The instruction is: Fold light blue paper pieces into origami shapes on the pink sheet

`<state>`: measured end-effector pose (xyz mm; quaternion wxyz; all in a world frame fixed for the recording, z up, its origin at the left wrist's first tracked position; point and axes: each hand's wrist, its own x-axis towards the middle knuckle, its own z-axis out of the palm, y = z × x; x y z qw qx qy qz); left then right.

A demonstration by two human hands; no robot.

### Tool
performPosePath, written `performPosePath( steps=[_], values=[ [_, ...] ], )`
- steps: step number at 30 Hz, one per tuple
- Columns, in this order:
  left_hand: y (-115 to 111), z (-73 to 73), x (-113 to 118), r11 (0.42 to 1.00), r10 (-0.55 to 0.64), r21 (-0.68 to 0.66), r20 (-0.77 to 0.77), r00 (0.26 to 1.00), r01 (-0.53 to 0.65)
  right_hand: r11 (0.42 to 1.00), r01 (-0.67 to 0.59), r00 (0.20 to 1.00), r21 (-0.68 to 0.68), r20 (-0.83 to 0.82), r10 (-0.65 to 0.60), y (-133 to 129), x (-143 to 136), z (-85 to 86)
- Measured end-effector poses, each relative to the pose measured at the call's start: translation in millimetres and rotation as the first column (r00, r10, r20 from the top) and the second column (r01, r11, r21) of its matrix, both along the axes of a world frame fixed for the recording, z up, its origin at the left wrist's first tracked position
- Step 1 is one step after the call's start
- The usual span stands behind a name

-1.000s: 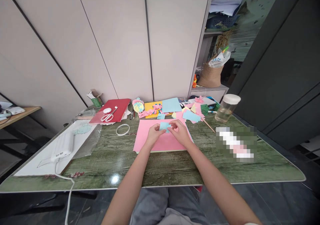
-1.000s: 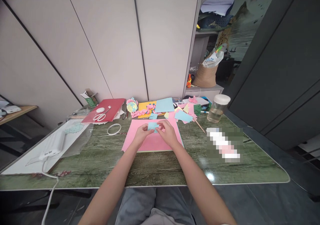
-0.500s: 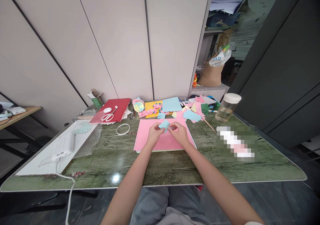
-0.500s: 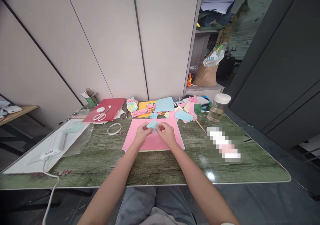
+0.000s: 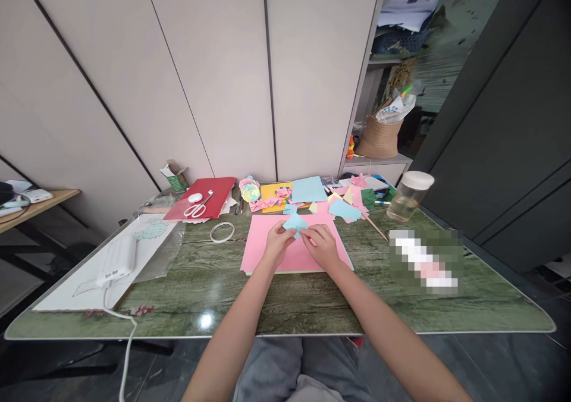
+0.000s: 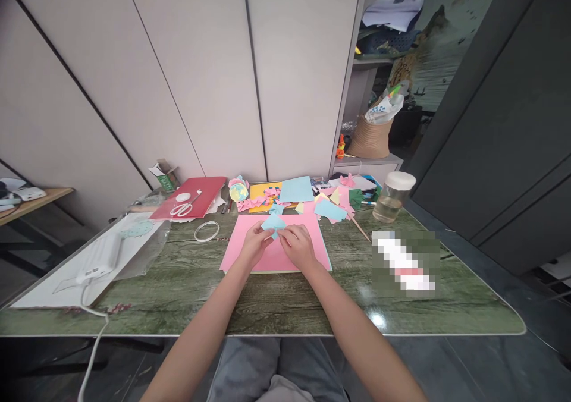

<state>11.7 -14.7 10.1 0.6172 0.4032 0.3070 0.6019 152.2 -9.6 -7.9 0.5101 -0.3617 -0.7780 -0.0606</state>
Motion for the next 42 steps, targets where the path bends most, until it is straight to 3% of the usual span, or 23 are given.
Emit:
performPosePath(
  steps=[6,11,26,29,32,35,39,40,42],
  values=[
    [-4,7.8,0,1.000,-0.008,-0.003,0.046,0.999,0.008,0.993,-0.025,0.996,0.119,0.091,0.014,1,4,0.0],
    [-2,6.2,-2,0.999,-0.029,-0.018,0.071,0.997,0.031,0.986,-0.076,0.989,0.151,0.138,0.055,1,5,0.3],
    [6,-4.3,-8,0.995,-0.008,-0.094,0.077,0.997,0.015,0.979,-0.205,0.962,-0.005,0.183,0.202,1,8,4.4],
    [7,-4.3,-8,0.996,0.022,-0.090,0.063,0.998,-0.016,0.965,-0.251,0.959,-0.077,0.113,0.259,-2,5,6.8],
    [7,-3.7,-8,0.996,0.054,-0.073,0.026,0.998,-0.052,0.944,-0.253,0.960,-0.212,-0.178,0.217,-3,2,8.2],
    [8,-4.1,-8,0.996,0.060,-0.067,-0.074,0.995,-0.065,0.853,-0.333,0.854,-0.402,-0.512,0.092,3,0,7.9],
    [7,-5.7,-6,0.998,0.049,-0.039,-0.212,0.976,-0.059,0.532,-0.619,0.714,-0.578,-0.696,0.074,13,0,6.2],
    [7,-6.0,-5,0.998,0.049,-0.033,-0.225,0.973,-0.058,0.472,-0.659,0.694,-0.586,-0.716,0.080,14,0,5.9],
    [6,-6.4,-4,0.998,0.051,-0.022,-0.228,0.972,-0.057,0.427,-0.692,0.672,-0.582,-0.735,0.088,15,0,5.7]
  ],
)
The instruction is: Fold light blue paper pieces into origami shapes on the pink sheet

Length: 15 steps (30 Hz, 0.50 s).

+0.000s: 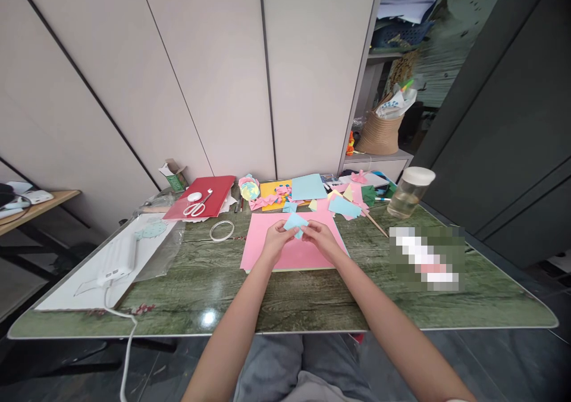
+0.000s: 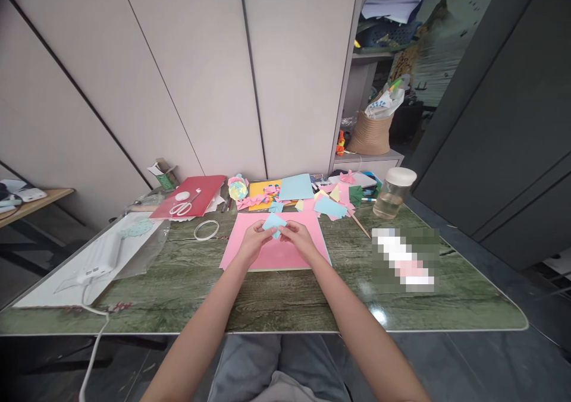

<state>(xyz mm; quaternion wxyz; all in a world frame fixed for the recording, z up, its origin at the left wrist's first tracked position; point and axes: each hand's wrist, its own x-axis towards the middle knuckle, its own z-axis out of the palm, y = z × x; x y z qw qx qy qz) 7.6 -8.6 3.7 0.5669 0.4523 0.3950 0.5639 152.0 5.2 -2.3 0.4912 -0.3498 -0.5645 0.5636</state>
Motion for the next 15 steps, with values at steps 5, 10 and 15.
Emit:
performPosePath(
  steps=[5,10,15],
  values=[
    [1,-3.2,2,1.000,0.003,0.024,-0.003,1.000,-0.003,0.998,0.044,0.999,0.049,0.027,-0.046,0,0,-1.1],
    [5,-10.0,2,0.998,0.040,0.053,-0.026,0.999,-0.038,0.993,0.089,0.996,0.081,0.021,-0.090,1,1,-2.6],
    [9,-14.9,1,0.998,0.059,0.017,-0.086,0.995,-0.058,0.994,0.095,0.995,0.061,0.035,-0.098,1,1,-2.3]
  ],
)
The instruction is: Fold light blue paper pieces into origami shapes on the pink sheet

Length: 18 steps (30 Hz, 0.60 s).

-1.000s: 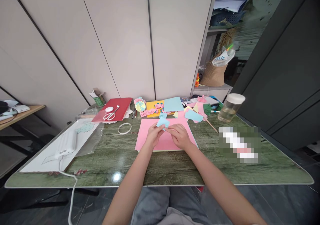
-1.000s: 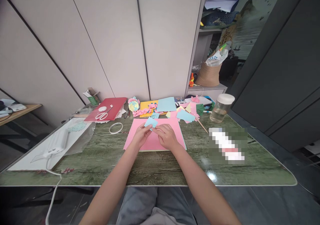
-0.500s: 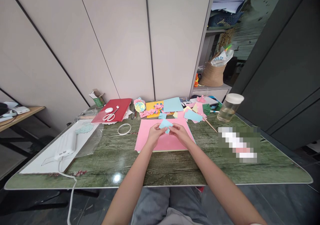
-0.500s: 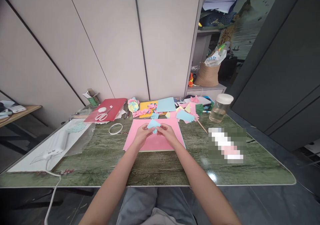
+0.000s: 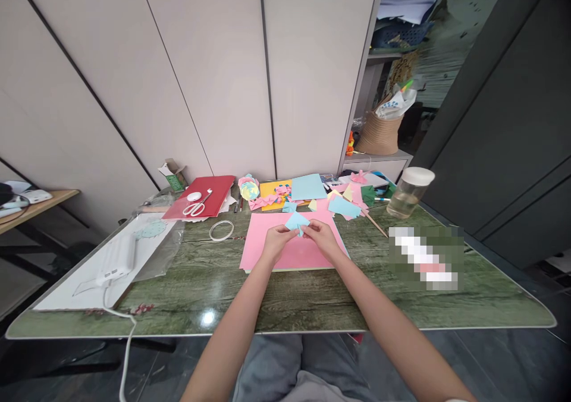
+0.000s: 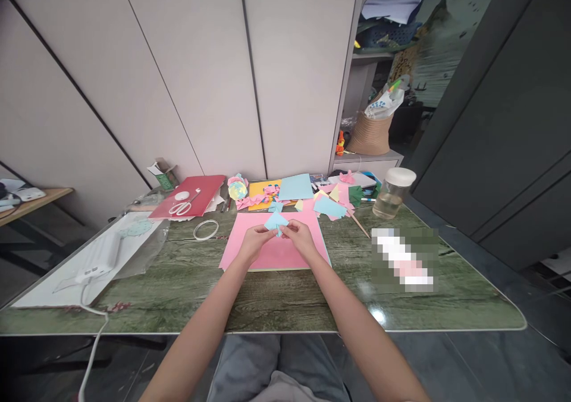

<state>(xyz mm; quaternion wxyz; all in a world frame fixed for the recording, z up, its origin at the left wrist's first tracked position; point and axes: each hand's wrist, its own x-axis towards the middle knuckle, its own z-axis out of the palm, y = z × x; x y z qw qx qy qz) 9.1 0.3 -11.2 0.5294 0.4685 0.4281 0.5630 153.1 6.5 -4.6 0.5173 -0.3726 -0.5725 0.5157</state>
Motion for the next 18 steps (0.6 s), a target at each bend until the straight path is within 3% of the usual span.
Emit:
performPosePath(
  steps=[9,18],
  values=[
    [-1.1,1.9,-2.9,0.996,-0.059,-0.067,0.034,0.998,0.061,0.995,-0.089,0.996,-0.037,0.017,0.090,-0.1,1.4,-0.2],
    [-0.5,0.1,-2.9,0.995,-0.066,-0.075,0.018,0.998,0.067,0.998,-0.061,0.994,0.017,0.093,0.059,1.1,2.7,-0.1]
  ],
)
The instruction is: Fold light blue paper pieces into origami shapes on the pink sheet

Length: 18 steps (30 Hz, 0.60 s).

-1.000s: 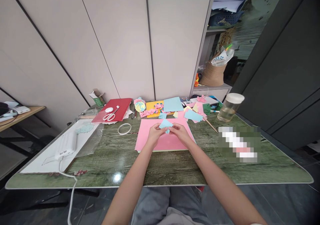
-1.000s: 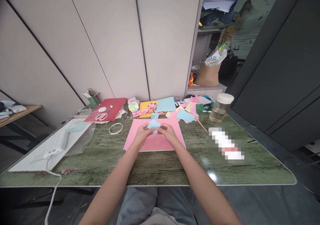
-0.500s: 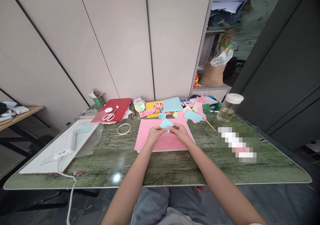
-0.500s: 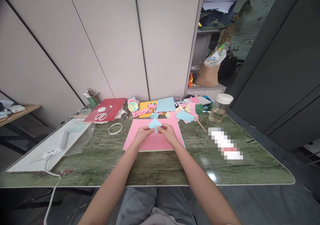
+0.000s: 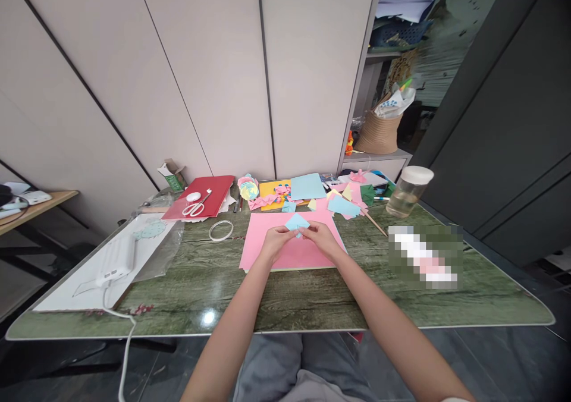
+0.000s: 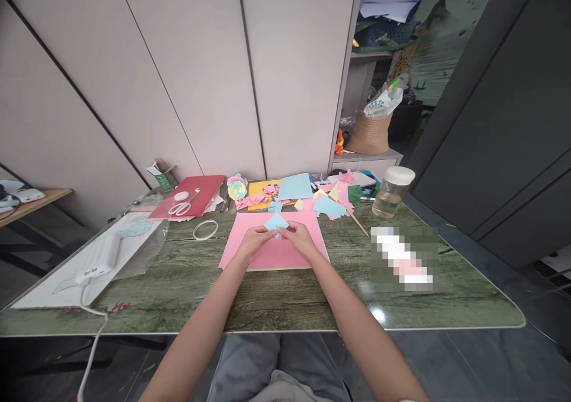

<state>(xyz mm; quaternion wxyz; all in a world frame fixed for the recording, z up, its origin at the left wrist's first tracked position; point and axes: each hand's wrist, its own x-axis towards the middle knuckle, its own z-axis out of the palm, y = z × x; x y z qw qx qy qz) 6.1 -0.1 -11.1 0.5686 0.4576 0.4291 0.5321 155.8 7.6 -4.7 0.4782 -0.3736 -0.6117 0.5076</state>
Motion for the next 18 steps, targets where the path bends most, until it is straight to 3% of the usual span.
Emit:
performPosePath(
  steps=[9,15,18],
  values=[
    [-1.0,0.3,1.2,1.000,-0.020,-0.013,0.027,0.999,0.020,0.999,0.043,0.999,0.030,0.025,-0.044,1.0,-0.5,-0.4],
    [-6.4,6.0,0.6,0.987,-0.145,-0.054,0.144,0.979,0.154,1.000,0.020,0.999,0.018,-0.032,-0.020,1.6,-1.0,-1.8],
    [-7.6,8.0,0.1,0.982,-0.153,-0.088,0.154,0.976,0.168,1.000,0.003,0.999,-0.022,-0.052,-0.004,2.7,-0.3,-4.4]
  ],
)
